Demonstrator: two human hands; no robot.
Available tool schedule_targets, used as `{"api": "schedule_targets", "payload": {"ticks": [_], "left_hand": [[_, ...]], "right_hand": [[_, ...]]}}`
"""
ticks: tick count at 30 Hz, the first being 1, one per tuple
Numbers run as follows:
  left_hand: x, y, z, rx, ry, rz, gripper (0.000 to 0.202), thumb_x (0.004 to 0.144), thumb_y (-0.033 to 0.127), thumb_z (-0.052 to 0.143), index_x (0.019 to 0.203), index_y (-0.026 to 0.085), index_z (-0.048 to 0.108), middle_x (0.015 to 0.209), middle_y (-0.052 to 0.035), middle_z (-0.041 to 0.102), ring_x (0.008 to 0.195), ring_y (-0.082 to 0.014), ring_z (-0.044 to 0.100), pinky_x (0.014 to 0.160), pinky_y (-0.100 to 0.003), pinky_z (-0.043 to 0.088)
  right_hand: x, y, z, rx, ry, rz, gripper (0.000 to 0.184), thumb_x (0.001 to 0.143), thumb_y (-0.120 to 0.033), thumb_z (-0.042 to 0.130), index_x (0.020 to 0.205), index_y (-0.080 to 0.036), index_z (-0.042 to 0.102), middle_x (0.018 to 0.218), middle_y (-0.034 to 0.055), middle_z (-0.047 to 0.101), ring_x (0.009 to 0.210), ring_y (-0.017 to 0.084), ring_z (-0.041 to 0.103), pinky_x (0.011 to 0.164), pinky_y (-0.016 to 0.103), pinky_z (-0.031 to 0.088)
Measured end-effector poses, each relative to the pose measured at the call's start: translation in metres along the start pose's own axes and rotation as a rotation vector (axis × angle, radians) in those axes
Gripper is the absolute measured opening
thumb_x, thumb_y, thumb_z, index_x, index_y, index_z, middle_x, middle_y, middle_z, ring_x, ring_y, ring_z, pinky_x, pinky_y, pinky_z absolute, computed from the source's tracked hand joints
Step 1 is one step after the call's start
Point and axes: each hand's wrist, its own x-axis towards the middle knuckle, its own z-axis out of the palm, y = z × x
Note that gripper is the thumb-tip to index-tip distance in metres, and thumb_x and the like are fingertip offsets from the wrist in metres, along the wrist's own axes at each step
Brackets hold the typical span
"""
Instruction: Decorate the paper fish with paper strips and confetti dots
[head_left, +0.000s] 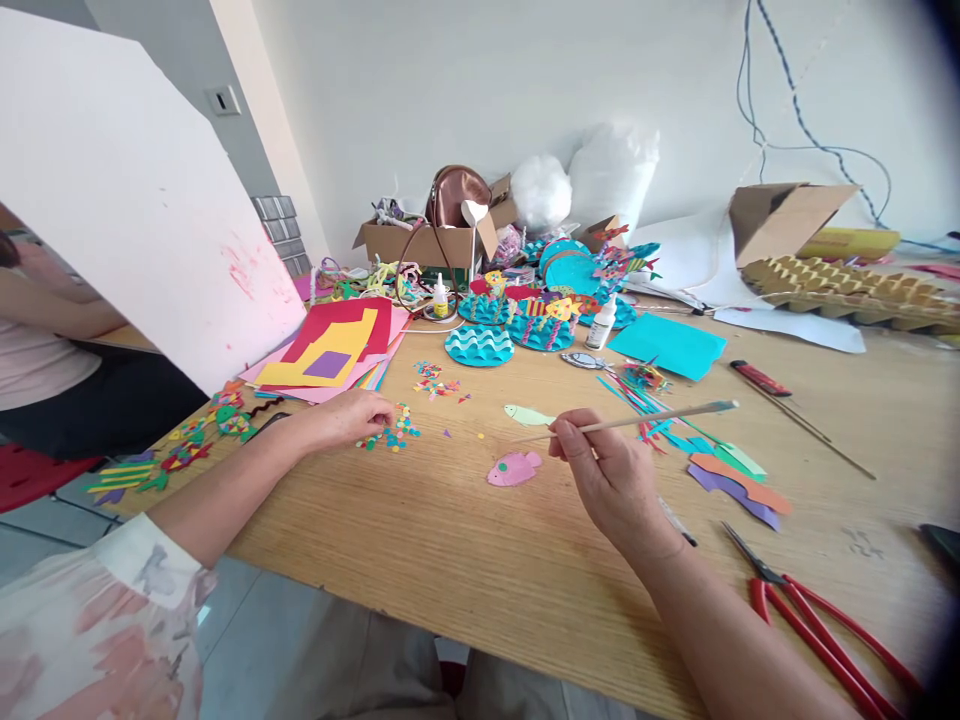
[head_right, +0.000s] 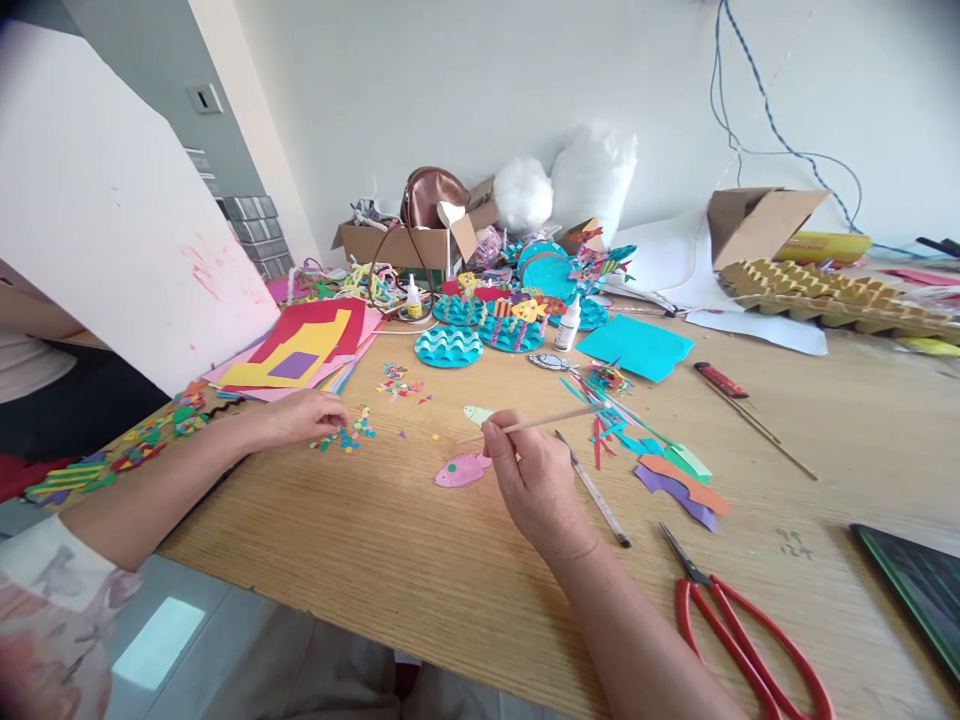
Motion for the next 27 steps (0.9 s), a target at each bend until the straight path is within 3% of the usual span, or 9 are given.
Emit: {"api": "schedule_targets", "payload": {"ticks": [6,14,23,27], "left_hand": [[0.0037,-0.0059,0.0057,-0.036,0.004,-0.01,0.018,0.071,0.009,0.048,0.078,0.018,0.062,0.076,0.0007,0.06,0.069,-0.0118,0.054,0.06,-0.018,0.036],[0.005,-0.0097,0.0067,-0.034,-0.005,0.078,0.017,0.069,0.005,0.045,0.064,0.016,0.056,0.067,0.0021,0.054,0.063,-0.0105,0.049,0.056,-0.018,0.033],[-0.0024,-0.0094,-0.001,-0.041,-0.005,-0.046,0.02,0.073,0.01,0.045,0.077,0.018,0.063,0.073,0.0015,0.062,0.067,-0.0108,0.055,0.06,-0.017,0.035],[-0.0013,-0.01,0.0043,-0.012,-0.008,0.0,0.016,0.072,0.013,0.049,0.08,0.018,0.063,0.076,0.0005,0.061,0.066,-0.0107,0.054,0.059,-0.017,0.036]], "right_hand": [[-0.0005,-0.004,-0.0013,0.008,-0.004,0.004,0.028,0.088,-0.03,0.038,0.066,-0.02,0.052,0.065,-0.001,0.061,0.054,0.009,0.056,0.054,0.02,0.039],[-0.0003,-0.0051,-0.0014,0.005,-0.004,0.001,0.024,0.088,-0.029,0.038,0.07,-0.02,0.052,0.06,-0.0021,0.058,0.054,0.009,0.055,0.053,0.02,0.038],[-0.0003,-0.0044,-0.0007,0.01,-0.004,-0.012,0.025,0.088,-0.028,0.038,0.068,-0.02,0.05,0.061,-0.0025,0.058,0.054,0.009,0.054,0.053,0.019,0.038],[-0.0003,-0.0043,-0.0008,0.005,0.0,-0.021,0.024,0.088,-0.028,0.038,0.069,-0.02,0.051,0.064,-0.0017,0.06,0.054,0.009,0.055,0.052,0.019,0.038]]}}
